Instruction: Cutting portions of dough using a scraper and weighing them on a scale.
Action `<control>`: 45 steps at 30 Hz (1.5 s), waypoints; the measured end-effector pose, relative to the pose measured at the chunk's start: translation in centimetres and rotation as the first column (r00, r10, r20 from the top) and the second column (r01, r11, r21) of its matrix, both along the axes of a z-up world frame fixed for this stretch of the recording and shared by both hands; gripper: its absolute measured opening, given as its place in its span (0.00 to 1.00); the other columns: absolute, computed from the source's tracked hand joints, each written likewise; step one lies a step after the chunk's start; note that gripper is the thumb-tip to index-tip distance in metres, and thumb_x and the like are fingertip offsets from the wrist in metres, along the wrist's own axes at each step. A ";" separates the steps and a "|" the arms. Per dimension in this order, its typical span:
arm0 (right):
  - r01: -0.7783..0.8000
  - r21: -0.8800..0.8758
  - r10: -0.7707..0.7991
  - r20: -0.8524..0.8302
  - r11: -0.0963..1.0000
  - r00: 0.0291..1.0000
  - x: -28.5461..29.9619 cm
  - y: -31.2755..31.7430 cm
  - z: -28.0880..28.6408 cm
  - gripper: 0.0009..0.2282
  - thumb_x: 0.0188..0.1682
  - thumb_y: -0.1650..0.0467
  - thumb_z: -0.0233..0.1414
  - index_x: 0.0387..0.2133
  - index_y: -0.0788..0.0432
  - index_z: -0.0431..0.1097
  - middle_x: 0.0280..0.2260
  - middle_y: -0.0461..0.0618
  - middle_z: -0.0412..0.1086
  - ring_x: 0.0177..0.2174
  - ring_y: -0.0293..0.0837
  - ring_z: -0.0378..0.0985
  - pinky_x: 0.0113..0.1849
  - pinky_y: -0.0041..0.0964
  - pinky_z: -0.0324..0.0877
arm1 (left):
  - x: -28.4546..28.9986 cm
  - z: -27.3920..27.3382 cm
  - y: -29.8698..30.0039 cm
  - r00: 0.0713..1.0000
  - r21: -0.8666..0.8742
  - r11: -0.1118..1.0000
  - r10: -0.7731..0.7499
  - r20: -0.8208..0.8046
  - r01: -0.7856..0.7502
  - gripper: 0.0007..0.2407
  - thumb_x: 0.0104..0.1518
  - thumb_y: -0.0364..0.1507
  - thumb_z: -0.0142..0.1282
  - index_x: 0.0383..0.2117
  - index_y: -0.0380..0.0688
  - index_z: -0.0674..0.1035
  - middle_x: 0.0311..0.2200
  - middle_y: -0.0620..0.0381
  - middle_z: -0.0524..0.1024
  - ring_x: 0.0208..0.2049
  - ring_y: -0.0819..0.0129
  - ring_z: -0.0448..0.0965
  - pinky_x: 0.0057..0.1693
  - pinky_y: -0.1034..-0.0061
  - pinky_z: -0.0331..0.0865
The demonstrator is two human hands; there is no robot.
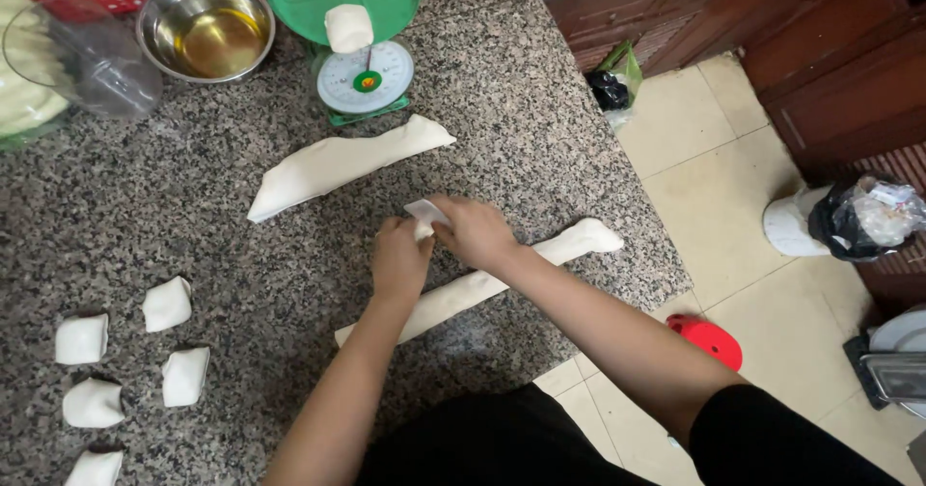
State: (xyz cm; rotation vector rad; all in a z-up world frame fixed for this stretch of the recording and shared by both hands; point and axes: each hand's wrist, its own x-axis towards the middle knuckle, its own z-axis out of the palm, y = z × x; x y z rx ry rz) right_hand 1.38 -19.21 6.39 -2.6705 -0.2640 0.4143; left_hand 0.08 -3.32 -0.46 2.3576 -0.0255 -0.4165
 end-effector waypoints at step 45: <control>0.376 -0.221 -0.370 0.066 0.900 0.927 0.4 -7.0 -1.9 0.21 0.50 0.71 0.50 0.59 0.58 0.64 0.30 0.60 0.78 0.26 0.57 0.83 0.30 0.51 0.81 | 18.1 18.9 4.6 0.616 0.220 0.974 -0.139 0.775 -0.056 0.12 0.64 0.27 0.56 0.50 0.34 0.82 0.47 0.47 0.83 0.48 0.51 0.81 0.61 0.56 0.61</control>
